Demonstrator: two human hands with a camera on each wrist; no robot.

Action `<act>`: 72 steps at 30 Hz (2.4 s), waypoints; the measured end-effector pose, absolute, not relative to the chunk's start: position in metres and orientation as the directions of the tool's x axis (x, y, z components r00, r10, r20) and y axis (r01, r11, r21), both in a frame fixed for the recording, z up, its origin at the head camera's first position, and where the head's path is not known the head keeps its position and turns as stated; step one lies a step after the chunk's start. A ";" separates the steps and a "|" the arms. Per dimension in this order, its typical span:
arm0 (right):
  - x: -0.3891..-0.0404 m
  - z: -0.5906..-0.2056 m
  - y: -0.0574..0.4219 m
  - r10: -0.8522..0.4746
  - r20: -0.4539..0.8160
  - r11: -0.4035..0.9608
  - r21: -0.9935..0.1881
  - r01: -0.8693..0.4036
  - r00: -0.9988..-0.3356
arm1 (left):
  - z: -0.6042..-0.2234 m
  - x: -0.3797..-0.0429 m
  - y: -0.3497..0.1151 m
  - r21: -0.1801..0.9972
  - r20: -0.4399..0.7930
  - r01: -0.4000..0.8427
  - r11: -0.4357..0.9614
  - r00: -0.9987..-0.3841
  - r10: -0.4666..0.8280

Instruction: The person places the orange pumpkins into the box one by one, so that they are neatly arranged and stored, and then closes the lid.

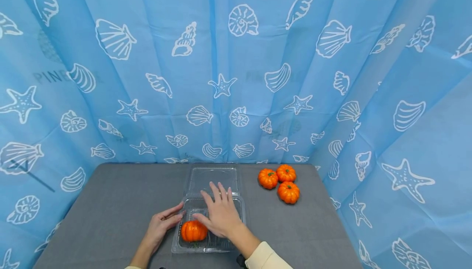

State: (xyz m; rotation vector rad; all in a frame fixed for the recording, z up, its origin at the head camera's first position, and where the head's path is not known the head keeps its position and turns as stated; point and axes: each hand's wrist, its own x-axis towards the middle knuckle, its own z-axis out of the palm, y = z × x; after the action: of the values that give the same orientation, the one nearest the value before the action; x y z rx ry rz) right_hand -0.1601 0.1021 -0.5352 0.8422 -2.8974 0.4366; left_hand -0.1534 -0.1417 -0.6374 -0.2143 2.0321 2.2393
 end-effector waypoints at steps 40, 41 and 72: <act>-0.219 -0.561 0.176 -0.285 0.099 0.940 -0.165 -0.299 -0.953 | -0.637 -0.153 -0.142 0.978 -0.196 -0.194 -0.077 -0.981 -0.017; -0.222 -0.563 0.178 -0.274 0.091 0.946 -0.157 -0.285 -0.958 | -0.637 -0.153 -0.142 0.979 -0.193 -0.191 -0.075 -0.981 -0.020; -0.269 -0.571 0.249 -0.121 -0.037 0.973 -0.203 -0.111 -0.992 | -0.636 -0.153 -0.145 0.976 -0.204 -0.203 -0.073 -0.979 -0.002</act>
State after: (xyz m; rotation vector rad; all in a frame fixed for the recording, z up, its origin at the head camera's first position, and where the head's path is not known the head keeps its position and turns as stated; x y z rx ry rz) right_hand -0.2686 0.2487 -0.5709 0.1861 -3.1691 0.3225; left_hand -0.1535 -0.1447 -0.6364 -0.2276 2.0390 2.1935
